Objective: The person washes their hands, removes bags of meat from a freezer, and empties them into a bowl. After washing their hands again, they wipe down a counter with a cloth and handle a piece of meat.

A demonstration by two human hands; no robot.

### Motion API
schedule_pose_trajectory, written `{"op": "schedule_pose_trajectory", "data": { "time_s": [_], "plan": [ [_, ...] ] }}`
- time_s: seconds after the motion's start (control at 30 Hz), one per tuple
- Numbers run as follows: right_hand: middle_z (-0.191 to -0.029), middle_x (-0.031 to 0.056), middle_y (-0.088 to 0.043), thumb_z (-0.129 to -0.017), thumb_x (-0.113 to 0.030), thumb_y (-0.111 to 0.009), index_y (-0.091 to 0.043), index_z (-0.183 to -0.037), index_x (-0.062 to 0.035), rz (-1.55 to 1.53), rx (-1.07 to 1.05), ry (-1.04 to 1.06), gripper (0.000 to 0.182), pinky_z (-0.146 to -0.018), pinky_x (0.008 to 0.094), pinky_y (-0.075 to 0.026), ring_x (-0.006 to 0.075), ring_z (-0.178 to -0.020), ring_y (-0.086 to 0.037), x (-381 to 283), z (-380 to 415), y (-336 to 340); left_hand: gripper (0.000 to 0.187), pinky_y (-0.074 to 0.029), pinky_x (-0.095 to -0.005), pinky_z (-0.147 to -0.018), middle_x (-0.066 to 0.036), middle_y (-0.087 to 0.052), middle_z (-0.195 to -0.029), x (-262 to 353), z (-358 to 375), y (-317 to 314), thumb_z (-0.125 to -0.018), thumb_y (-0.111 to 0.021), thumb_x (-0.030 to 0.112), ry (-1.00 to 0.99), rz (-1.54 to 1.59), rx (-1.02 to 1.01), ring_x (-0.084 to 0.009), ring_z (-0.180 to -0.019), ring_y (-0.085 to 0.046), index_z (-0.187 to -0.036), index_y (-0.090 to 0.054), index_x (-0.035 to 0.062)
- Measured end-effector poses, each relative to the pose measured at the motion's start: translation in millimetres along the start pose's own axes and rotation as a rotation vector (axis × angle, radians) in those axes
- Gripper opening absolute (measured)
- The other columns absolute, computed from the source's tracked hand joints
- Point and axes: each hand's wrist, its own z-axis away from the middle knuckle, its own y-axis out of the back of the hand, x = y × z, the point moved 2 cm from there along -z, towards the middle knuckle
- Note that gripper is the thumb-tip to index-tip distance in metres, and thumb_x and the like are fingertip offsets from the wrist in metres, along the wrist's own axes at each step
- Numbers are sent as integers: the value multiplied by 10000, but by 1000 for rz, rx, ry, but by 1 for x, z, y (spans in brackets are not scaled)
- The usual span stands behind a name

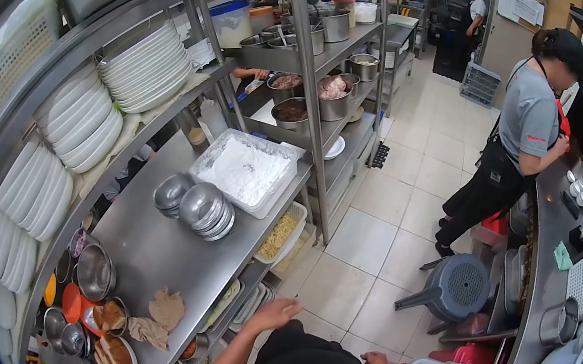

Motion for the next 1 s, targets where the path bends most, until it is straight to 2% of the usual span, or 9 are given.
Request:
{"op": "schedule_pose_trajectory", "data": {
  "time_s": [0.1, 0.23, 0.33, 0.37, 0.5, 0.7, 0.77, 0.9, 1.0],
  "plan": [
    [-804, 101, -665, -748, -122, -706, -686, -807, -23, -110, 125, -52, 117, -556, 287, -505, 171, -638, -603, -40, -36, 7, 640, -409, -416, -952, -200, -578, -1179, -50, 30, -36, -854, -448, 580, 267, -235, -109, -359, -1110, -532, -1194, -570, 51],
    [-735, 89, -672, -767, -199, -708, -689, -792, 10, -259, 14, 164, 211, -575, 314, -506, 182, -614, -600, -173, -58, -4, 639, -419, -427, -935, -203, -592, -1151, -81, 34, -71, -848, -460, 572, 258, -144, -228, -367, -1073, -553, -1166, -577, 30],
    [-672, 130, -656, -770, -391, -691, -702, -825, 0, 218, 110, 459, 394, -589, 345, -464, 167, -624, -597, -320, -87, -4, 633, -411, -423, -947, -196, -584, -1170, -79, 1, -62, -855, -452, 577, 263, -140, -255, -367, -1100, -536, -1176, -575, 46],
    [-661, 119, -654, -765, -411, -687, -704, -824, -18, 306, 160, 598, 397, -586, 349, -451, 159, -623, -585, -386, -71, 0, 629, -404, -419, -957, -186, -579, -1186, -71, -9, -50, -861, -440, 588, 244, -133, -251, -365, -1118, -526, -1191, -570, 69],
    [-836, 54, -669, -821, -170, -667, -652, -903, -22, -34, 178, 1091, 169, -671, 276, -470, 107, -705, -560, -619, 8, 19, 603, -394, -410, -973, -173, -571, -1209, -20, -48, 14, -863, -441, 595, 203, -70, -210, -363, -1141, -513, -1208, -569, 117],
    [-907, 11, -588, -797, -173, -715, -578, -1071, -13, -151, 210, 1796, 346, -739, 238, -451, 85, -821, -534, -865, 188, 61, 505, -426, -422, -926, -162, -594, -1161, -12, -107, 66, -863, -477, 525, 76, -6, -59, -360, -1084, -544, -1157, -591, 131],
    [-947, 15, -586, -798, -178, -716, -576, -1083, -12, -156, 272, 1905, 358, -740, 231, -443, 90, -829, -531, -925, 223, 72, 520, -424, -417, -932, -160, -595, -1164, -17, -124, 78, -864, -479, 524, 80, -17, -58, -359, -1088, -544, -1169, -586, 118],
    [-1123, 77, -577, -884, -358, -576, -531, -1186, -10, -187, 139, 1766, 463, -812, 302, -461, 152, -996, -539, -1017, 281, 75, 541, -420, -407, -942, -165, -595, -1167, -10, -137, 102, -864, -483, 523, 121, 21, -22, -356, -1092, -546, -1184, -578, 97],
    [-1108, 51, -571, -905, -371, -524, -551, -1133, -48, -249, -104, 1711, 396, -824, 323, -439, 157, -1002, -522, -1086, 283, 69, 549, -412, -401, -954, -169, -592, -1176, -12, -143, 109, -858, -494, 522, 137, 132, 56, -353, -1103, -543, -1199, -573, 99]
  ]
}}
